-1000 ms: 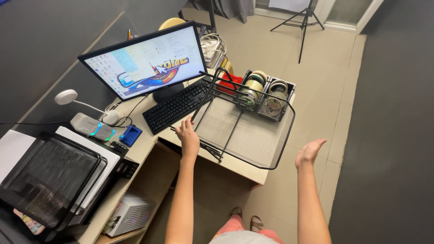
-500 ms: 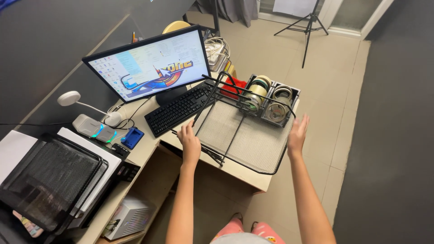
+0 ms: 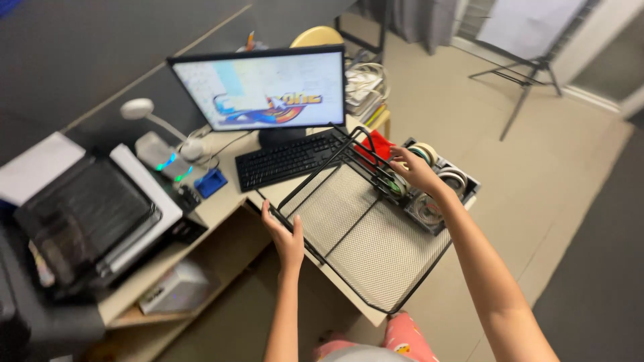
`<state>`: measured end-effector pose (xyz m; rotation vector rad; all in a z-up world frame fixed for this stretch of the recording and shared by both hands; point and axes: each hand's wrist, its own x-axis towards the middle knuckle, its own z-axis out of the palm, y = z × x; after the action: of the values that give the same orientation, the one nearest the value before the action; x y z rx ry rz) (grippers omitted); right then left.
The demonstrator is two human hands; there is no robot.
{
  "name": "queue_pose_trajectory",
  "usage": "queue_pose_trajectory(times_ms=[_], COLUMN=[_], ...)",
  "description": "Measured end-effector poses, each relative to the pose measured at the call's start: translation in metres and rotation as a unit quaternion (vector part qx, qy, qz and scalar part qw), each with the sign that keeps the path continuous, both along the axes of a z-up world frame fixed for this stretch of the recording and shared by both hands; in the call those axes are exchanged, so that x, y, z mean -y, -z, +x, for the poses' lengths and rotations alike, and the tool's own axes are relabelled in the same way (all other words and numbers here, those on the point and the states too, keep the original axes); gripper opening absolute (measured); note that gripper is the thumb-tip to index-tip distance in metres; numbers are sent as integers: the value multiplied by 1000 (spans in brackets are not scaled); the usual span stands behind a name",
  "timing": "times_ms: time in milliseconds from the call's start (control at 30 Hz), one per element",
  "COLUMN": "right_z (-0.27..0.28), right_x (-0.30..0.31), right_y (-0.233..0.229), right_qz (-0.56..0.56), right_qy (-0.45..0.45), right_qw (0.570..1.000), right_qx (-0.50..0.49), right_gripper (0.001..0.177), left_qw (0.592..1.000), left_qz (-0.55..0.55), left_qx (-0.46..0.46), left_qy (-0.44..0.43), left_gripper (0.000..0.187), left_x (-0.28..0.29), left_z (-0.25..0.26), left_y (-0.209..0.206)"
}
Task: The recorder cleans a metal mesh tray using a duster and then assembles a multi-tier desk organizer frame on an office desk.
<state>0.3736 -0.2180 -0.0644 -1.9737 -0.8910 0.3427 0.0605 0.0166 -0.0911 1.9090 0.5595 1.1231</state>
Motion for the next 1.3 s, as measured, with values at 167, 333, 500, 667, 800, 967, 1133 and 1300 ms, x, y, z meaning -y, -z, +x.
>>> queue_pose_trajectory(times_ms=[167,333,500,667,800,967,1133,1300], right_z=[26,-59,-140,-174,-177,-177,-177,-176], right_x=[-46,-91,-148,-200,-225,-236,-237,-237], right_y=[-28,-90,-77,-44,-3,17,12,13], right_qz=[55,142,149,54,26,4,-3,-14], right_qy=[-69,-148,-312,-358,-322,-294,-299,-302], right_qw=[984,929,854,855,869,856,850,845], right_qx=[155,307,387,370,376,426,433,441], right_gripper=[59,46,38,33,32,25,21,21], left_qw=[994,981,910,842,819,845,843,839], left_qz=[-25,-115,-376,-521,-548,-501,-508,-519], left_qx=[19,8,167,115,148,141,141,124], left_qy=[-108,-157,-59,-77,-81,-123,-107,-108], left_gripper=[86,82,66,47,43,41,40,39], left_x=[71,160,231,261,270,270,266,258], left_z=[1,-19,-32,-18,-11,-7,-8,-8], left_y=[17,57,77,35,29,34,32,34])
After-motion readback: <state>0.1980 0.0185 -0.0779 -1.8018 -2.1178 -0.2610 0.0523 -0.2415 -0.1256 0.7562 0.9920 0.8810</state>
